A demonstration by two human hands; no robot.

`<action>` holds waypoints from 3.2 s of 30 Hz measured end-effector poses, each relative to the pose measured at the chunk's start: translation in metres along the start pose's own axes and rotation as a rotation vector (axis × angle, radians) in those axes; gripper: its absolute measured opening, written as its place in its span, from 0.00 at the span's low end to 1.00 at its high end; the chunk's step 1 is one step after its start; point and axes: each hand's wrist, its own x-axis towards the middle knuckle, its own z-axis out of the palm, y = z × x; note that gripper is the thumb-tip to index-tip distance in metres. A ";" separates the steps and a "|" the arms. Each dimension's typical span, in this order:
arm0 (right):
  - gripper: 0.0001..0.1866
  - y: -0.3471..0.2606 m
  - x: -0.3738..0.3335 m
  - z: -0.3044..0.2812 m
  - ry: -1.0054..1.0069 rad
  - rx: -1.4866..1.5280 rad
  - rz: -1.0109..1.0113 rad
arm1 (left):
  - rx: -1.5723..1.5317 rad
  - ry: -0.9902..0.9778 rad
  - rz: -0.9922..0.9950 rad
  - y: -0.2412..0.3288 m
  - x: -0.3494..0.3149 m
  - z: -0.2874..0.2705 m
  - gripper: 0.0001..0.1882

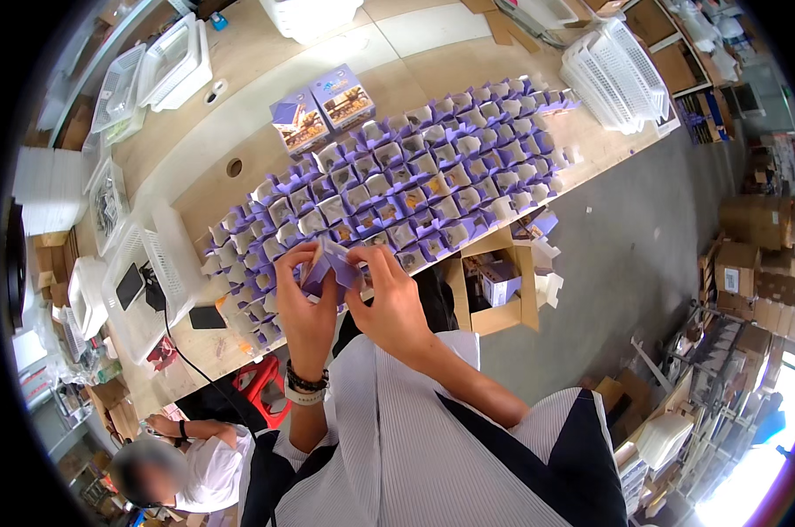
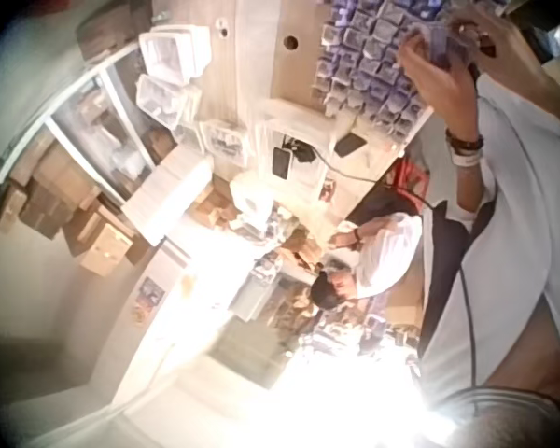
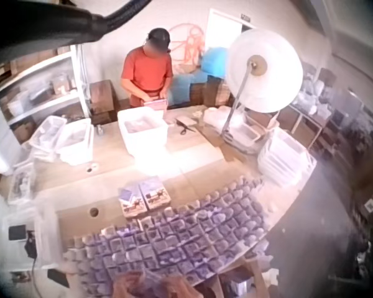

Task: The person assembles small purple boxes and places them into a larger blue box. The person picks up flat cardboard pieces from the table, folds them into small boxes, and then arranges these finished boxes inside a larger blue cardboard box.

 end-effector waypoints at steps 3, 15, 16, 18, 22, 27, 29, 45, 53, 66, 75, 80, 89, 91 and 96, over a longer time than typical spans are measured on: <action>0.12 0.008 0.008 -0.009 0.056 0.009 0.044 | -0.070 -0.122 0.021 0.007 0.006 0.009 0.24; 0.10 0.088 0.066 -0.118 0.095 -0.006 0.181 | -0.342 -0.433 -0.086 0.020 0.051 0.089 0.27; 0.10 0.098 0.067 -0.129 0.072 -0.064 0.197 | -0.337 -0.460 -0.092 0.024 0.052 0.099 0.28; 0.11 0.130 0.069 -0.152 0.084 -0.106 0.207 | -0.313 -0.504 -0.101 0.029 0.052 0.121 0.29; 0.12 0.188 0.081 -0.228 0.288 -0.190 0.386 | -0.215 -0.571 -0.095 0.038 0.060 0.157 0.28; 0.13 0.260 0.135 -0.352 0.562 -0.345 0.466 | -0.161 -0.572 -0.154 0.039 0.074 0.184 0.26; 0.13 0.289 0.159 -0.382 0.660 -0.379 0.475 | -0.109 -0.589 -0.157 0.037 0.082 0.193 0.24; 0.17 0.462 0.330 -0.400 0.250 -0.615 0.457 | -0.146 -0.497 -0.287 0.040 0.090 0.222 0.20; 0.14 0.409 0.327 -0.348 0.461 -0.632 0.098 | -0.229 -0.347 -0.335 0.020 0.075 0.188 0.20; 0.33 0.206 0.353 0.122 -0.324 -0.360 -0.363 | -0.218 -0.115 -0.252 -0.003 0.045 0.105 0.20; 0.34 0.187 0.361 0.195 -0.190 -0.476 -0.058 | -0.244 -0.057 -0.259 -0.028 0.005 0.038 0.20; 0.35 0.144 0.277 0.138 -0.267 -0.175 -0.244 | -0.309 0.012 -0.246 -0.047 -0.003 0.003 0.22; 0.43 0.031 0.078 -0.002 -0.654 0.249 -0.036 | -0.271 -0.135 -0.050 -0.039 0.017 -0.030 0.40; 0.39 0.021 0.066 -0.011 -0.558 0.364 0.051 | -0.273 -0.141 0.019 -0.036 0.018 -0.028 0.40; 0.32 0.010 0.043 -0.008 -0.420 0.430 0.239 | -0.254 -0.146 0.065 -0.016 0.009 -0.032 0.41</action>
